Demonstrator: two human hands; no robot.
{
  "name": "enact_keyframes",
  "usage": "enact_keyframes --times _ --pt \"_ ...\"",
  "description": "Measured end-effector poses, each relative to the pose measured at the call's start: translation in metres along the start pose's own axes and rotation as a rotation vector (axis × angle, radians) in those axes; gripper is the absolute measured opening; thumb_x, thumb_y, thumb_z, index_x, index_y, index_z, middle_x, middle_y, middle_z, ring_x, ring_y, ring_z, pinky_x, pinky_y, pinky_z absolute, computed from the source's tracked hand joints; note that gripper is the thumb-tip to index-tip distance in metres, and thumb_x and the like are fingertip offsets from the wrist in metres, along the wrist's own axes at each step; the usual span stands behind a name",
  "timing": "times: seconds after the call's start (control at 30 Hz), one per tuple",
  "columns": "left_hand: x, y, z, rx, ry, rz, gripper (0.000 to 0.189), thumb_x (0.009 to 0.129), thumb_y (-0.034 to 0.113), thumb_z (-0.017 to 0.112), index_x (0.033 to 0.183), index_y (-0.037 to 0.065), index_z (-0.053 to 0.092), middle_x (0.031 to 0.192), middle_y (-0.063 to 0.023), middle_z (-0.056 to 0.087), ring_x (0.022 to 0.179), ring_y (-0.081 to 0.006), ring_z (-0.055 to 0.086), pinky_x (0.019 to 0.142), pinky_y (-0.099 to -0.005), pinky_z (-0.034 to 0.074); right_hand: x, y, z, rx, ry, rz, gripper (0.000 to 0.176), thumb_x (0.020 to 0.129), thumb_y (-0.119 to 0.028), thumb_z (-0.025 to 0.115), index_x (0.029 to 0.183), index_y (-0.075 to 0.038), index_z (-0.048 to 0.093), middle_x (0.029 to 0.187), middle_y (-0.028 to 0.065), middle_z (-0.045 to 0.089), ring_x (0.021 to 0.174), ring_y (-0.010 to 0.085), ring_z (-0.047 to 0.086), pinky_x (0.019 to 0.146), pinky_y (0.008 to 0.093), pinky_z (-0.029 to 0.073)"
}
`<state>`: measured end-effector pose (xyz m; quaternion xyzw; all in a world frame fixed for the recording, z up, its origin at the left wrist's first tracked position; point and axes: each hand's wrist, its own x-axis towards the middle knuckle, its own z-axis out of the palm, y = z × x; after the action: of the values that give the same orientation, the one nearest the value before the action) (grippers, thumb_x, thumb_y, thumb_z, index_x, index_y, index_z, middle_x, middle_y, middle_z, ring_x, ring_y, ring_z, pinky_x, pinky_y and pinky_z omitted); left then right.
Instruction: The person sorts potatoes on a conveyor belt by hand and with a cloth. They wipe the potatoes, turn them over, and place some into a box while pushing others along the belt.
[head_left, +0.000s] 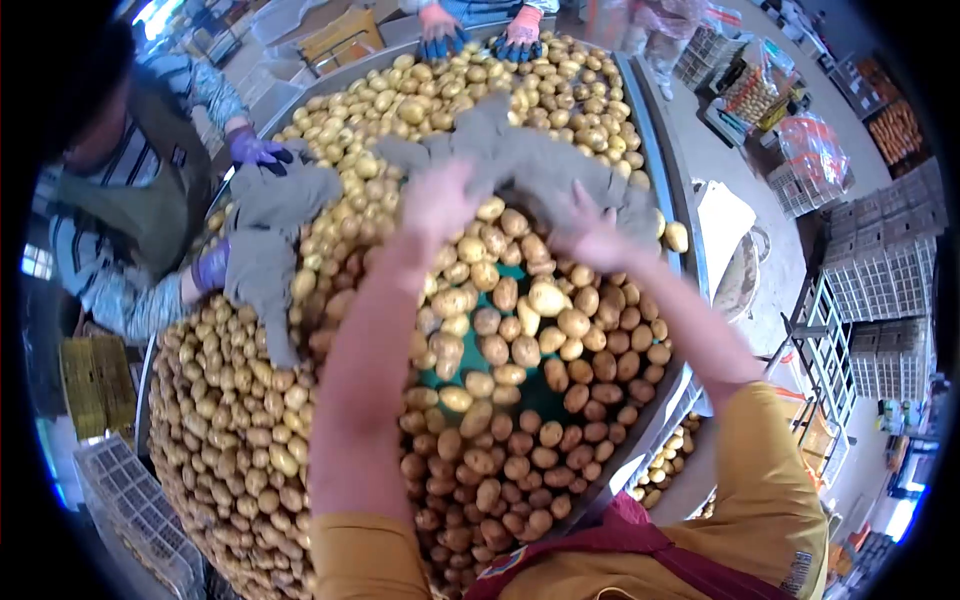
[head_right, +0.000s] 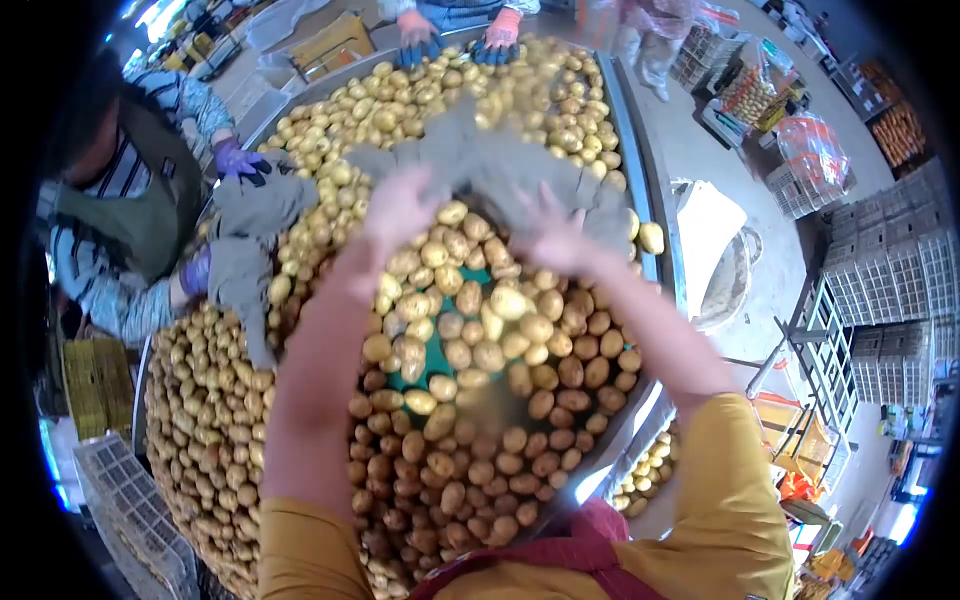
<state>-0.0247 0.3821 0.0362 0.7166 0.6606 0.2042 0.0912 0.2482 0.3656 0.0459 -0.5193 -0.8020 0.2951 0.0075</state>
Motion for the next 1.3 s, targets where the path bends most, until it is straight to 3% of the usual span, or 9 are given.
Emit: enact_keyframes --times 0.1,0.33,0.4,0.47,0.67,0.77,0.9,1.13,1.3 --pt "-0.037 -0.008 0.02 0.068 0.082 0.186 0.043 0.081 0.027 0.077 0.122 0.017 0.07 0.139 -0.003 0.06 0.119 -0.0289 0.057 0.1 -0.0488 0.044 -0.002 -0.016 0.05 -0.297 0.096 -0.028 0.061 0.093 -0.049 0.059 0.127 0.001 0.063 0.172 0.0032 0.007 0.157 0.0396 0.004 0.11 0.0837 0.007" --pt "-0.193 0.026 -0.034 0.127 -0.073 0.297 0.048 0.066 0.024 0.075 0.113 0.011 0.071 0.135 -0.0023 0.061 0.116 -0.0334 0.053 0.1 -0.0509 0.04 -0.115 -0.048 0.047 -0.448 -0.179 -0.413 0.068 0.095 -0.066 0.051 0.148 -0.023 0.052 0.161 0.0151 0.037 0.152 0.0431 0.024 0.111 0.0686 0.036" --pt "-0.26 0.03 -0.039 0.094 -0.231 0.161 0.051 0.062 0.028 0.076 0.11 0.012 0.071 0.129 -0.0022 0.062 0.113 -0.0316 0.053 0.097 -0.048 0.04 -0.094 -0.021 0.014 -0.038 -0.432 -0.639 0.06 0.095 -0.067 0.053 0.117 -0.014 0.072 0.134 0.0171 0.064 0.132 0.0378 0.056 0.095 0.0554 0.054" --pt "-0.324 0.031 -0.037 0.125 -0.116 0.276 0.047 0.066 0.035 0.073 0.109 0.015 0.071 0.123 -0.0021 0.062 0.109 -0.0293 0.052 0.095 -0.0471 0.039 -0.049 0.01 -0.003 0.23 -0.042 -0.526 0.041 0.095 -0.049 0.062 0.087 -0.011 0.074 0.082 0.0079 0.071 0.078 0.0236 0.071 0.07 0.0406 0.057" --pt "-0.373 0.043 -0.029 -0.126 -0.008 -0.072 0.045 0.075 0.044 0.065 0.112 0.018 0.073 0.116 -0.0031 0.061 0.102 -0.0294 0.05 0.093 -0.045 0.038 0.172 0.074 -0.036 0.046 0.7 -0.161 0.031 0.088 -0.035 0.067 0.103 -0.008 0.069 0.102 0.0173 0.071 0.102 0.0405 0.064 0.087 0.0513 0.052" --pt "-0.368 0.038 -0.02 -0.151 -0.008 -0.111 0.045 0.075 0.043 0.065 0.112 0.02 0.073 0.113 -0.0032 0.06 0.1 -0.0298 0.049 0.093 -0.0441 0.038 0.241 0.074 -0.025 0.146 0.478 -0.057 0.046 0.08 -0.047 0.072 0.106 -0.009 0.072 0.106 0.0157 0.072 0.116 0.0369 0.06 0.094 0.0499 0.05" --pt "-0.371 0.041 -0.02 -0.169 0.019 -0.114 0.045 0.076 0.045 0.062 0.112 0.02 0.073 0.109 -0.0037 0.059 0.098 -0.0296 0.048 0.092 -0.0436 0.038 0.259 0.091 -0.01 0.631 0.211 -0.145 0.022 0.092 -0.019 0.071 0.109 -0.006 0.073 0.104 0.0042 0.071 0.096 0.0131 0.062 0.085 0.0275 0.049" --pt "-0.369 0.036 -0.012 -0.189 0.145 -0.034 0.055 0.076 0.058 0.059 0.109 0.016 0.071 0.111 -0.0074 0.06 0.099 -0.0323 0.05 0.091 -0.0455 0.038 0.077 -0.001 -0.046 1.509 0.05 -0.346 0.032 0.103 -0.017 0.061 0.132 -0.004 0.062 0.112 -0.0002 0.066 0.099 0.0104 0.059 0.09 0.0263 0.046" --pt "-0.376 0.025 -0.002 -0.189 0.146 -0.004 0.057 0.078 0.059 0.059 0.106 0.009 0.065 0.119 -0.0116 0.06 0.107 -0.0372 0.052 0.094 -0.0494 0.039 -0.049 -0.004 -0.025 1.601 -0.03 -0.441 0.052 0.097 -0.03 0.068 0.138 -0.001 0.054 0.13 0.0055 0.061 0.12 0.0177 0.059 0.107 0.0361 0.045"
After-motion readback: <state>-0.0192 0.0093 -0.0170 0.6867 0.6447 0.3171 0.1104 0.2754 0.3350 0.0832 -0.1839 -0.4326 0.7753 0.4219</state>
